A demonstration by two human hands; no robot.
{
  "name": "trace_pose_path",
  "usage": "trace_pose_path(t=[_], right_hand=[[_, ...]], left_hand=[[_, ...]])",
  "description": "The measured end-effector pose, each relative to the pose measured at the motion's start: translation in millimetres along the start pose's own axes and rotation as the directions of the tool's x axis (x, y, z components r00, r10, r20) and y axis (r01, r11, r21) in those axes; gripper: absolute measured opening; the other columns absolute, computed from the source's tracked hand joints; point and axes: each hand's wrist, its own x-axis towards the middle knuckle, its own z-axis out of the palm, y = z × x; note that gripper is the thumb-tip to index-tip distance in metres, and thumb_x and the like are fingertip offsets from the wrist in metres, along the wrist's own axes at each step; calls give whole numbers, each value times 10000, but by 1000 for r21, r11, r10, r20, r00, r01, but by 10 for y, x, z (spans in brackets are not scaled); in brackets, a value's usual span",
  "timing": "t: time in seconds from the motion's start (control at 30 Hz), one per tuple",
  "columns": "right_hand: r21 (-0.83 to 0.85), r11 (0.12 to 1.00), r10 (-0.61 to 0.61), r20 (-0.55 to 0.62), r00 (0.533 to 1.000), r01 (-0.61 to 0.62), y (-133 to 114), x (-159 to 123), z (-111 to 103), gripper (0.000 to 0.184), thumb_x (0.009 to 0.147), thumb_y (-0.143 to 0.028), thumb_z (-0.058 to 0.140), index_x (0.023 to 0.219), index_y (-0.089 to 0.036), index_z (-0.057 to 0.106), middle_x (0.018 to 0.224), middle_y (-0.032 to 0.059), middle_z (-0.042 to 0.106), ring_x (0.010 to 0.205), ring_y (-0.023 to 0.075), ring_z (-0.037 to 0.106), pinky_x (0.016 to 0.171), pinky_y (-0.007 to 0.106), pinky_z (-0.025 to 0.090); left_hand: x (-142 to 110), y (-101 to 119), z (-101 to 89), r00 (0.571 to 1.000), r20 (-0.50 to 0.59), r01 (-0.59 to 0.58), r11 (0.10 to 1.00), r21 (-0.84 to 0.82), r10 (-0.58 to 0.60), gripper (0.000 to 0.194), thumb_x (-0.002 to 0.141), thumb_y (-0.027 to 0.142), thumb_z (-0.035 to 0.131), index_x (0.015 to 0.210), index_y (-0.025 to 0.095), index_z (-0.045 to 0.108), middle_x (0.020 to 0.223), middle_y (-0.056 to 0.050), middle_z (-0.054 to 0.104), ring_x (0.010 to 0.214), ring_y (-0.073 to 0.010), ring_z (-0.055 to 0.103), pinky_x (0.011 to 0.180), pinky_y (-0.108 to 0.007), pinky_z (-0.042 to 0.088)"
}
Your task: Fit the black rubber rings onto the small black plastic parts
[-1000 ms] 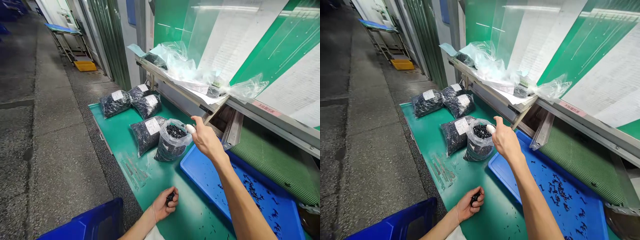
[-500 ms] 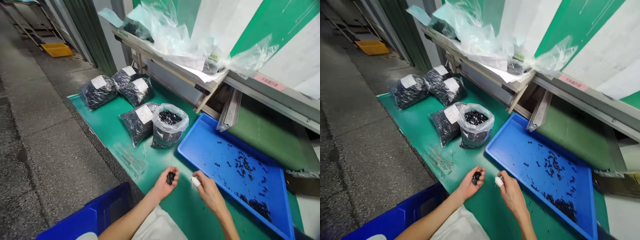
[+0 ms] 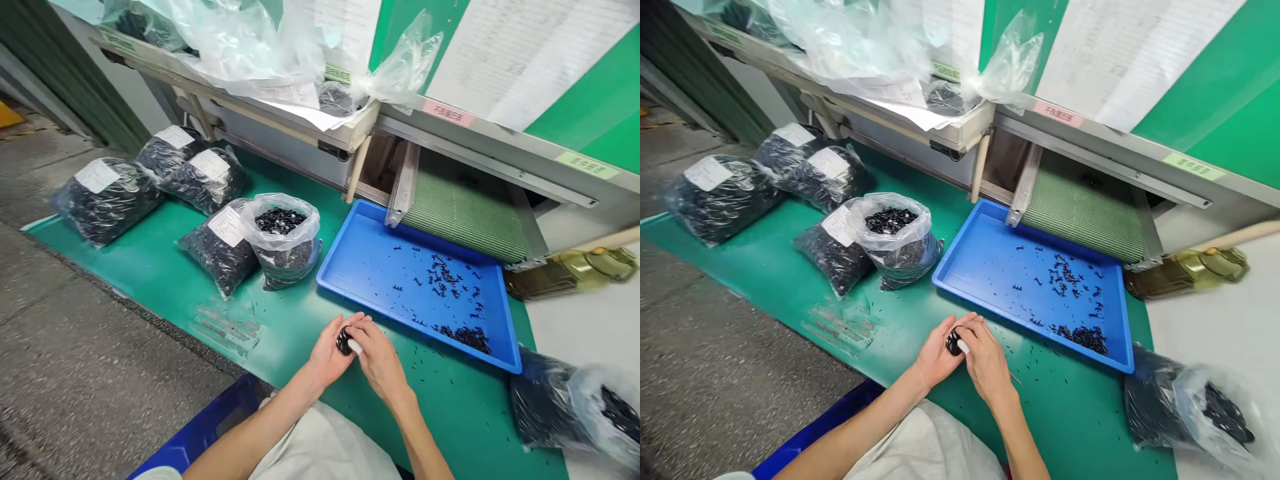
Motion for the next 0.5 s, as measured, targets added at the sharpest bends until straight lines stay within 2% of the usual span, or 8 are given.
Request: trace_pose_path(t=[0.1,0.17,0.27,0.4,0.5], right_hand=[[63,997,44,-8,999,-43,26,68,-51,455,797,-44,339,1097,-246,615,1064,51,625,969,171,572,848,299,470],[145,984,115,-68,991,-104,81,56,-76,437,803,-60,338,1101,-232,607,1049,52,631,943,162,584,836,282,466],[228,954,236,-164,958,-196,138,-14,-93,385,803,-95,359,1075,-213,604,1000,50,643,899,168,593,792,273,465],[249,938,291,-189,938,-241,131,-112,-79,390,766,-68,361,1022,-218,614,873,25,624,781,152,581,730,256,455],[207,946,284,-169,944,-248,152,-144,-90,305,794,-90,392,973,-218,603,868,22,605,784,146,558,714,246,434]], left_hand=[[33,-84,54,999,-37,10,1000,5,-10,285,914,234,425,958,68,652,804,-93,668,734,-148,619,712,-256,495],[36,-130,56,999,-41,6,999,53,-4,240,898,225,466,824,94,653,652,-37,598,599,-112,554,655,-244,485],[15,-190,29,998,-45,-22,959,281,36,194,852,270,570,743,120,628,609,-11,542,546,-92,495,540,-207,430],[-10,-240,0,994,33,-101,768,633,103,268,787,400,644,803,134,620,670,-4,538,480,-49,385,391,-164,200],[13,-230,-15,991,52,-119,616,779,127,295,758,438,662,789,151,602,571,56,428,437,-39,270,400,-176,134]])
